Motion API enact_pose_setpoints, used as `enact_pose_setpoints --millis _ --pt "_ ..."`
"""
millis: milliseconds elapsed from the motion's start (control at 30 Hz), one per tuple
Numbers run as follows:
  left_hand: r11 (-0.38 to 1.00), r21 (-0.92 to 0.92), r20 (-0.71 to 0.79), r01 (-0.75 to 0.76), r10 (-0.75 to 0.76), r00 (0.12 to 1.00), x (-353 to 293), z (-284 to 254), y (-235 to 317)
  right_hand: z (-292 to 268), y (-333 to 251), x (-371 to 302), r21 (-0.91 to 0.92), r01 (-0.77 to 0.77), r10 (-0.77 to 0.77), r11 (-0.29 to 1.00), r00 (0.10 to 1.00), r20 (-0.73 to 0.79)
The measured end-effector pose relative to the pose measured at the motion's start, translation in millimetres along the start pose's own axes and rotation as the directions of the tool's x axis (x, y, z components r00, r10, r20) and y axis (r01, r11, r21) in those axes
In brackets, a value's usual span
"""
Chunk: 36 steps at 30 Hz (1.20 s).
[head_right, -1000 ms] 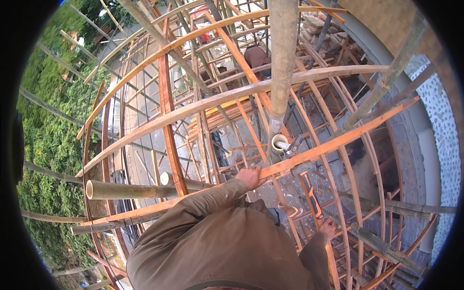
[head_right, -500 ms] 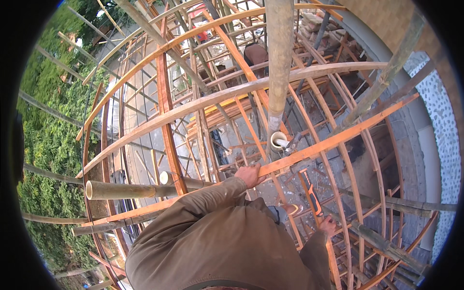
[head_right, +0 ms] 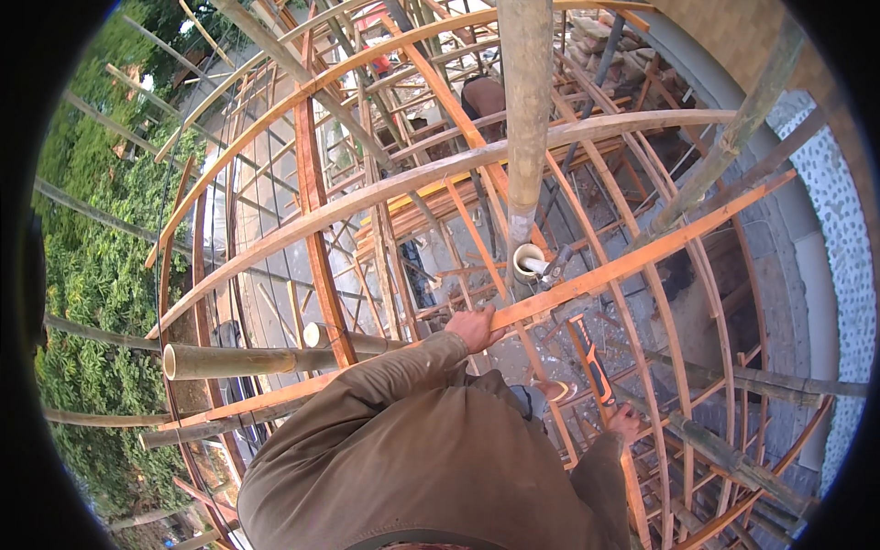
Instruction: The person is assembling a bamboo scaffolding structure. They use a hammer to secure bamboo poles and wooden planks together, adjusting and tightening connections throughout the process.
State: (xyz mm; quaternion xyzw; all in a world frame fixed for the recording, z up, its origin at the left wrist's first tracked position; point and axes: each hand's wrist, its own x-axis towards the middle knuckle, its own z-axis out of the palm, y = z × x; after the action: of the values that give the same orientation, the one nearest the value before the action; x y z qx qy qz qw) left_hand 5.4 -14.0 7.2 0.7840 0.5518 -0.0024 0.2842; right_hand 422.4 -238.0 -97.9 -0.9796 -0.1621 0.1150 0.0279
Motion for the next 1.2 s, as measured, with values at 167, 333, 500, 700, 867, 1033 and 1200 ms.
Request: enact_pose_setpoints --millis 167,333,500,700,867,1033,1200 --pt "1.0 0.002 0.016 0.01 -0.01 1.0 0 0 0 8 5 6 0.0 0.004 -0.004 1.0 1.0 0.001" --pt "1.0 0.004 0.018 0.011 -0.011 1.0 1 0 0 8 7 6 0.036 0.019 -0.019 0.999 1.0 -0.001" --pt "1.0 0.004 0.033 0.018 -0.018 0.999 1 1 0 -2 0 0 0.04 0.011 -0.011 0.999 1.0 0.02" --pt "1.0 -0.003 0.035 0.025 -0.025 0.999 1 0 0 -4 -3 -1 0.02 0.003 -0.004 1.0 1.0 0.022" --pt "1.0 -0.009 0.052 0.022 -0.022 0.998 2 -1 0 -2 -1 1 -0.01 -0.005 0.006 1.0 1.0 0.024" --pt "1.0 -0.005 0.039 0.021 -0.02 0.999 2 1 -1 -1 -1 -1 -0.014 0.011 -0.011 1.0 1.0 -0.01" --pt "1.0 0.009 0.038 0.021 -0.021 0.999 2 3 -2 -6 -2 -3 0.02 0.026 -0.026 0.999 1.0 0.008"
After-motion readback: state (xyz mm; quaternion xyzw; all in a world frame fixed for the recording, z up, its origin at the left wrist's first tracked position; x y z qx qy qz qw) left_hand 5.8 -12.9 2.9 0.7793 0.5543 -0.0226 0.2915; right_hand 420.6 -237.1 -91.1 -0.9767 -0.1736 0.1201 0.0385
